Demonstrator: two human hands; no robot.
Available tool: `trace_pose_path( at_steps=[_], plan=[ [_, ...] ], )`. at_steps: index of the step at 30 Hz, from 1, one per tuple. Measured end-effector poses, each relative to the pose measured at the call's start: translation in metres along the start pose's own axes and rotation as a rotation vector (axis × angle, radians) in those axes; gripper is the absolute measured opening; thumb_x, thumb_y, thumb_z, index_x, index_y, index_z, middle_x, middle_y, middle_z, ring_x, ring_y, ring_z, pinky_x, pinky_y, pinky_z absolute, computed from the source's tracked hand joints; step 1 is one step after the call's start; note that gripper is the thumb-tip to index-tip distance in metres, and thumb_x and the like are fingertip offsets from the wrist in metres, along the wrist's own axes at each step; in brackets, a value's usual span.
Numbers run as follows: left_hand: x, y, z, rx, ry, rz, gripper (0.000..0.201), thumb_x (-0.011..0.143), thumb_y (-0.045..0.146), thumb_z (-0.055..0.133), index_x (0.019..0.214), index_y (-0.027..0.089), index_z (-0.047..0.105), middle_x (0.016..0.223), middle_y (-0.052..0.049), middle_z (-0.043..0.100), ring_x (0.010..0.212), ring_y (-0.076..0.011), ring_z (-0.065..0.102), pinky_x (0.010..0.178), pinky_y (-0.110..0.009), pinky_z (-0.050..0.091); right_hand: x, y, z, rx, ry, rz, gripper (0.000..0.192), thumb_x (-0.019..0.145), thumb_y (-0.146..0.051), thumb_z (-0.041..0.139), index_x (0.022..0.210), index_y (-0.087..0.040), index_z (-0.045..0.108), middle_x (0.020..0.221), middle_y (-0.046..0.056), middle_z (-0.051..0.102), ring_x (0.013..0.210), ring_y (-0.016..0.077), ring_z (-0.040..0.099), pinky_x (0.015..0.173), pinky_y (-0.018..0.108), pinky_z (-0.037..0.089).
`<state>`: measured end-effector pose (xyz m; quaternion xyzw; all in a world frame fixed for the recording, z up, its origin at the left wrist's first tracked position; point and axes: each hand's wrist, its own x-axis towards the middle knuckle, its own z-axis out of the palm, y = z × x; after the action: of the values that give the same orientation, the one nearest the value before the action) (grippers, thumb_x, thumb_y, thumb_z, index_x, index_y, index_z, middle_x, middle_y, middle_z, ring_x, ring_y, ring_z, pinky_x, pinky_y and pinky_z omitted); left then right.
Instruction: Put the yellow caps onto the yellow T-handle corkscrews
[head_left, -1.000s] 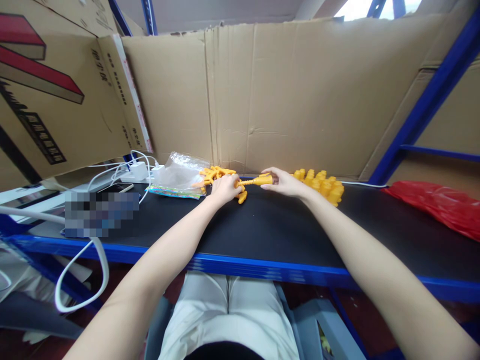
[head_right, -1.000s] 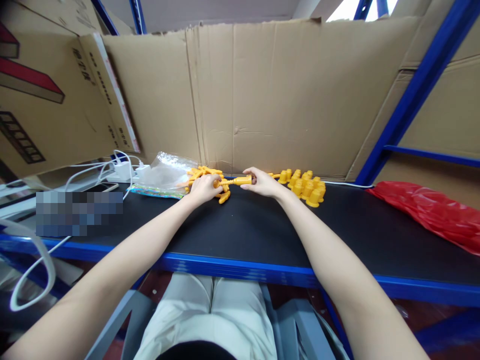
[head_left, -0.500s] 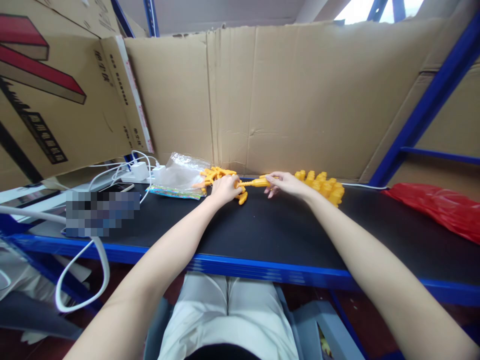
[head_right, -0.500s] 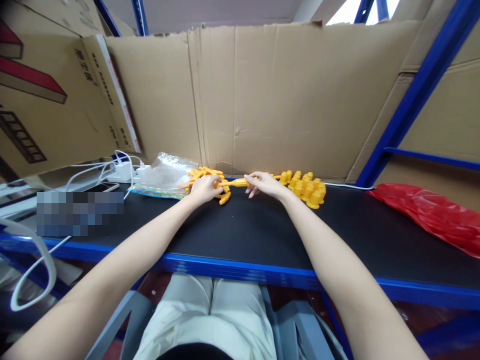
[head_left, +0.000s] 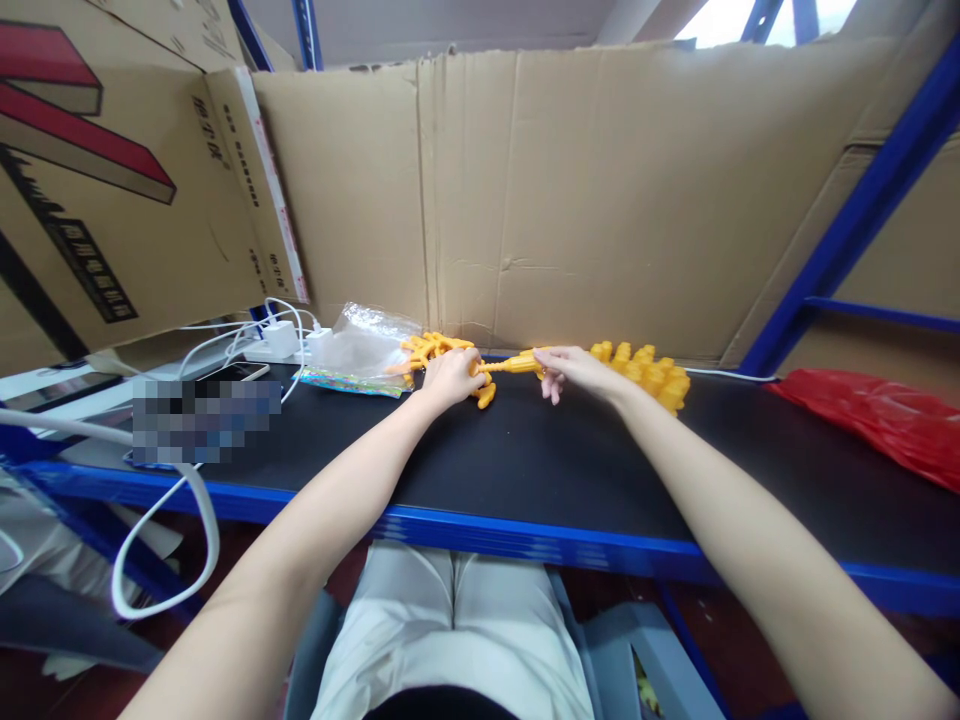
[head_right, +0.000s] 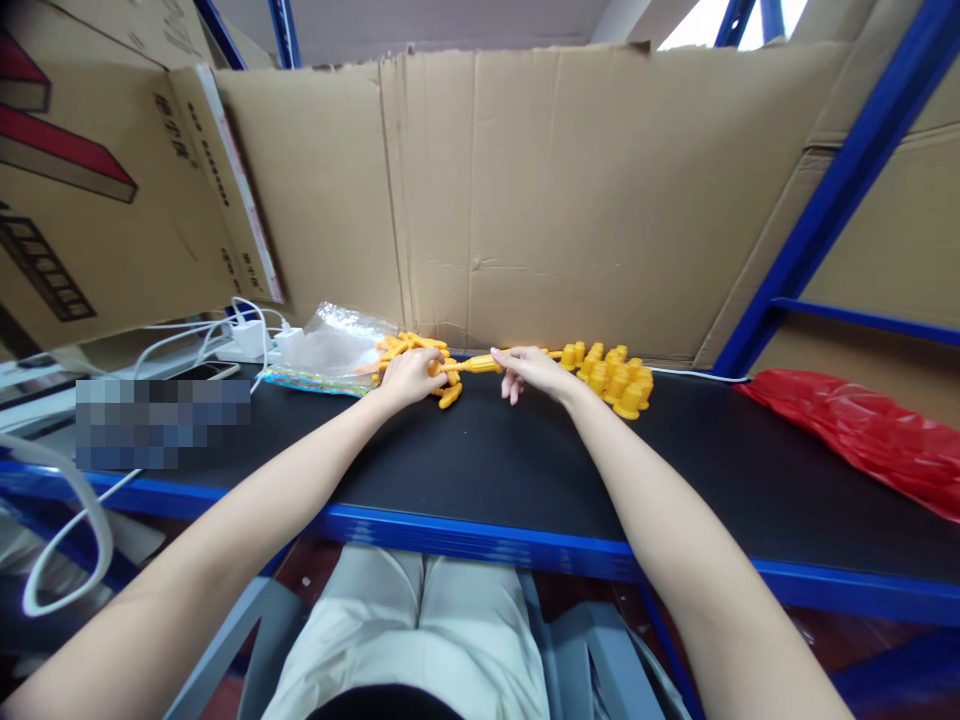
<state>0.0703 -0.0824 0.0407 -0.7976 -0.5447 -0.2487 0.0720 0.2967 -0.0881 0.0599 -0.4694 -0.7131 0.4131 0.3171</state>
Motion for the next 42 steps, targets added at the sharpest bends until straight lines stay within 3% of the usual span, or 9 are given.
trace_pose_path(
  at_steps=[5, 8, 12, 15, 25, 36, 42],
  plan=[
    [0.001, -0.002, -0.001, -0.014, 0.007, 0.005, 0.026, 0.077, 0.032, 0.053, 0.097, 0.021, 0.065, 0.095, -0.006, 0.068, 0.092, -0.0238, 0.062, 0.075, -0.032, 0.045, 0.006, 0.005, 0.003, 0.007, 0.03, 0.035, 0.048, 0.084, -0.063, 0.044, 0.078, -0.016, 0.051, 0.046, 0.003, 0.059, 0.035, 0.0111, 0.053, 0.035, 0.021, 0.036],
    [0.002, -0.003, -0.001, -0.029, 0.004, -0.011, 0.027, 0.077, 0.033, 0.054, 0.098, 0.022, 0.064, 0.095, -0.005, 0.068, 0.092, -0.0234, 0.062, 0.077, -0.032, 0.045, 0.01, 0.009, 0.001, -0.032, 0.032, 0.02, 0.046, 0.086, -0.06, 0.043, 0.082, -0.015, 0.053, 0.054, 0.004, 0.063, 0.038, 0.0102, 0.055, 0.035, 0.02, 0.037],
    [0.003, -0.004, 0.001, -0.024, -0.006, -0.006, 0.025, 0.076, 0.032, 0.055, 0.097, 0.022, 0.064, 0.093, -0.005, 0.068, 0.091, -0.023, 0.062, 0.077, -0.032, 0.045, 0.013, 0.015, -0.002, -0.052, 0.078, -0.078, 0.034, 0.082, -0.04, 0.062, 0.103, -0.016, 0.051, 0.085, 0.005, 0.069, 0.053, 0.0098, 0.062, 0.048, 0.02, 0.047],
    [0.004, -0.007, 0.004, -0.029, 0.003, 0.026, 0.024, 0.077, 0.034, 0.054, 0.096, 0.021, 0.064, 0.092, -0.005, 0.068, 0.089, -0.0223, 0.062, 0.076, -0.031, 0.045, 0.014, 0.017, -0.003, -0.052, 0.081, -0.125, 0.039, 0.076, -0.028, 0.069, 0.107, -0.017, 0.049, 0.088, 0.004, 0.068, 0.056, 0.0094, 0.063, 0.055, 0.022, 0.05],
    [0.005, -0.015, 0.012, -0.144, 0.042, 0.147, 0.044, 0.08, 0.055, 0.052, 0.102, 0.018, 0.06, 0.092, -0.006, 0.067, 0.086, -0.0204, 0.061, 0.078, -0.031, 0.045, 0.011, 0.018, -0.008, -0.078, 0.069, -0.137, 0.04, 0.074, -0.042, 0.068, 0.101, -0.015, 0.054, 0.086, 0.008, 0.071, 0.055, 0.0113, 0.063, 0.057, 0.025, 0.051],
    [0.005, -0.013, 0.012, -0.172, 0.117, 0.19, 0.037, 0.082, 0.051, 0.053, 0.102, 0.02, 0.058, 0.102, -0.005, 0.065, 0.096, -0.0197, 0.06, 0.085, -0.031, 0.044, 0.007, 0.012, -0.009, -0.051, 0.063, -0.102, 0.049, 0.079, -0.059, 0.055, 0.092, -0.012, 0.062, 0.08, 0.011, 0.071, 0.053, 0.0127, 0.062, 0.059, 0.027, 0.047],
    [0.005, -0.015, 0.014, -0.173, 0.088, 0.206, 0.038, 0.083, 0.052, 0.05, 0.1, 0.019, 0.058, 0.098, -0.005, 0.065, 0.09, -0.0192, 0.06, 0.082, -0.031, 0.044, 0.012, 0.017, -0.007, -0.044, 0.088, -0.068, 0.046, 0.083, -0.056, 0.052, 0.093, -0.012, 0.063, 0.081, 0.01, 0.071, 0.052, 0.0122, 0.061, 0.055, 0.025, 0.046]
  ],
)
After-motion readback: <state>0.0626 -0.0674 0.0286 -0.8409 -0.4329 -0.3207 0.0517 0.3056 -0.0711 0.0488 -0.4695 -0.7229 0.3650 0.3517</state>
